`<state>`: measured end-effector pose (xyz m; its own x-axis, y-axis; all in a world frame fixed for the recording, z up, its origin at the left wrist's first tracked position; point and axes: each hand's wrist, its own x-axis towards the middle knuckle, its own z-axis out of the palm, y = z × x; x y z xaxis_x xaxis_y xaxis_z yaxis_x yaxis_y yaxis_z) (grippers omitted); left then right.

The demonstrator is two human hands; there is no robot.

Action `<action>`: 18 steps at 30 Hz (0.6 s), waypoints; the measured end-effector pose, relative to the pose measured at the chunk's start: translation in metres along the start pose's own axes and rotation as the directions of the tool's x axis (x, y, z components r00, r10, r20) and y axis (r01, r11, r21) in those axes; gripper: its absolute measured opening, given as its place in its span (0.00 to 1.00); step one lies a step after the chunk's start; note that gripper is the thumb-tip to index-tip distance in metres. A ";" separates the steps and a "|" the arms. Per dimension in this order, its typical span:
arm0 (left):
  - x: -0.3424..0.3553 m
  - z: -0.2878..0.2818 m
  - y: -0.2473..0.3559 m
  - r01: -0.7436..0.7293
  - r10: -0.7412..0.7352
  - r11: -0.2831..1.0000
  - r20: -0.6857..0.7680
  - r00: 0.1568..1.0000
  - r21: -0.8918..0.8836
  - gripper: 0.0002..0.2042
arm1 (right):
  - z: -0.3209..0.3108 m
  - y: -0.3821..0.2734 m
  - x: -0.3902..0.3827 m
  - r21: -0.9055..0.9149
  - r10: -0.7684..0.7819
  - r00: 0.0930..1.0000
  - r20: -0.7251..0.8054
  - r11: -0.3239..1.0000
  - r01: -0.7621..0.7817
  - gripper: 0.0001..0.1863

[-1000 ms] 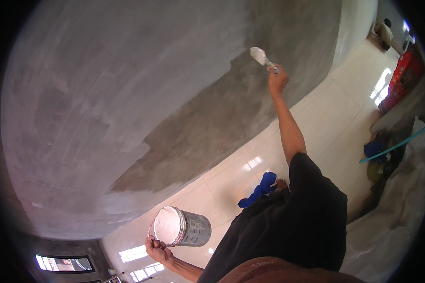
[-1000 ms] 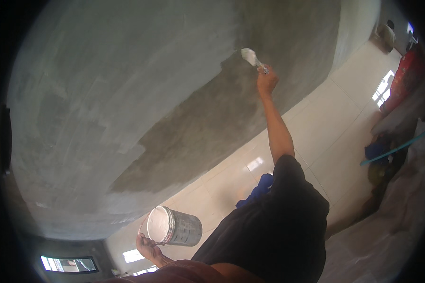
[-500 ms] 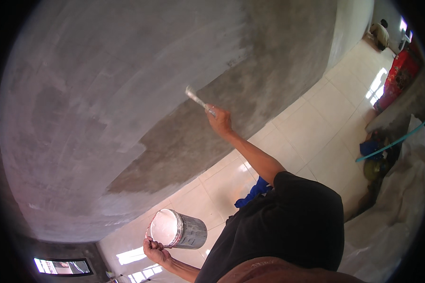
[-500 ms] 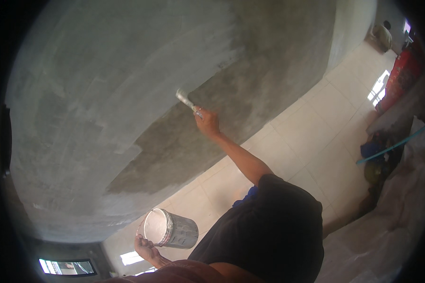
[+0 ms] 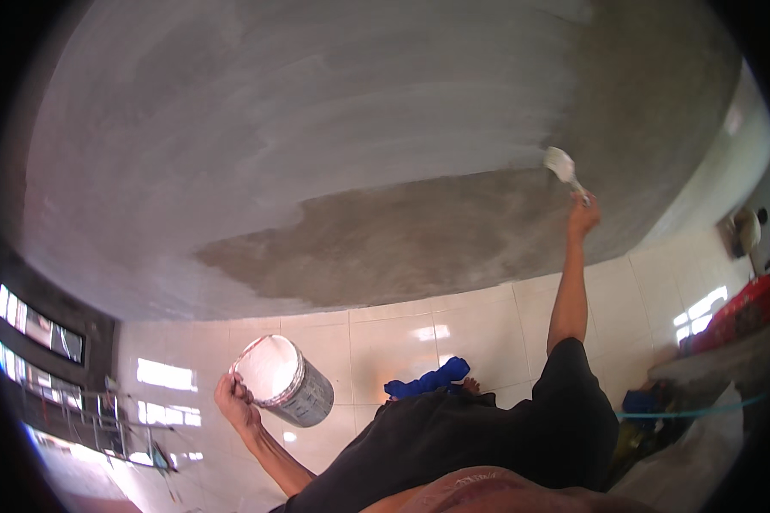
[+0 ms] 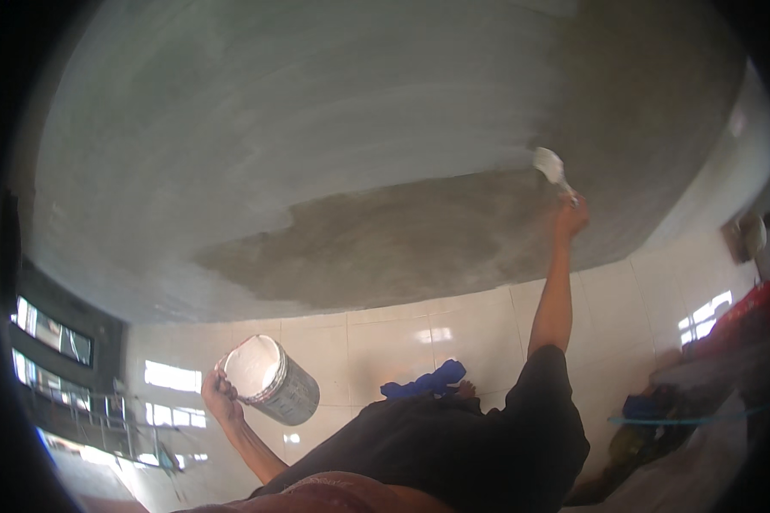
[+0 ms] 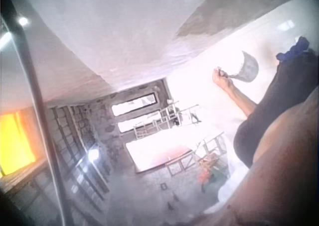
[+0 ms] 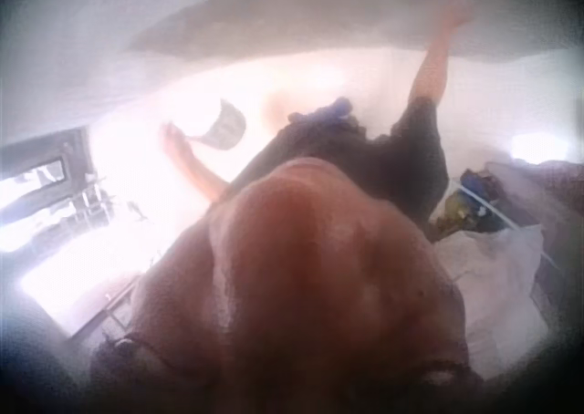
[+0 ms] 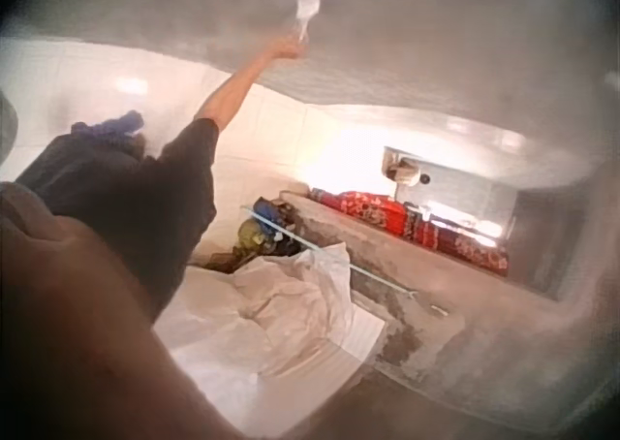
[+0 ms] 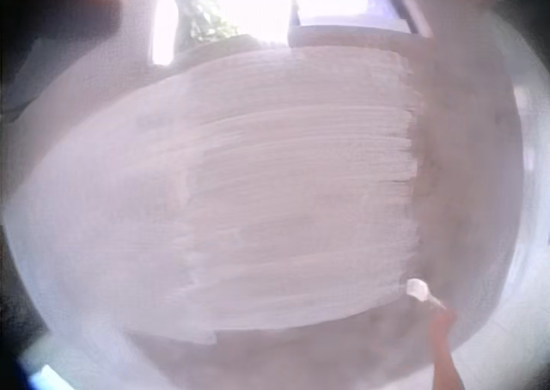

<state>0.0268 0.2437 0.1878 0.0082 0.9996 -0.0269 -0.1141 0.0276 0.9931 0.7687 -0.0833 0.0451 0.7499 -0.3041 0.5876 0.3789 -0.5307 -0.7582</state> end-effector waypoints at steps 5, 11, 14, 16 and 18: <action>0.002 0.002 0.003 0.039 -0.040 0.999 0.058 0.998 0.017 0.13 | -0.034 -0.052 -0.001 0.226 0.154 0.981 -0.119 0.966 -0.124 0.13; -0.001 0.008 0.024 0.046 -0.056 0.998 0.257 0.965 0.044 0.11 | -0.098 -0.211 -0.071 0.545 0.053 0.928 0.370 0.797 -0.262 0.13; 0.007 0.013 0.030 0.039 -0.062 0.996 0.322 0.945 0.077 0.11 | -0.121 -0.279 -0.097 0.581 -0.178 0.750 0.637 0.751 -0.315 0.12; 0.011 0.016 0.038 0.026 -0.078 0.989 0.372 0.925 0.142 0.12 | -0.131 -0.314 -0.115 0.608 -0.352 0.583 0.733 0.724 -0.327 0.11; 0.013 0.024 0.046 0.034 -0.101 0.986 0.419 0.902 0.163 0.12 | -0.142 -0.352 -0.140 0.625 -0.489 0.408 0.771 0.704 -0.339 0.10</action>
<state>0.0456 0.2576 0.2356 0.4349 0.8972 -0.0764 0.0497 0.0607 0.9969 0.4538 0.0336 0.2696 0.5391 0.7454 0.3921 0.3515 0.2239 -0.9090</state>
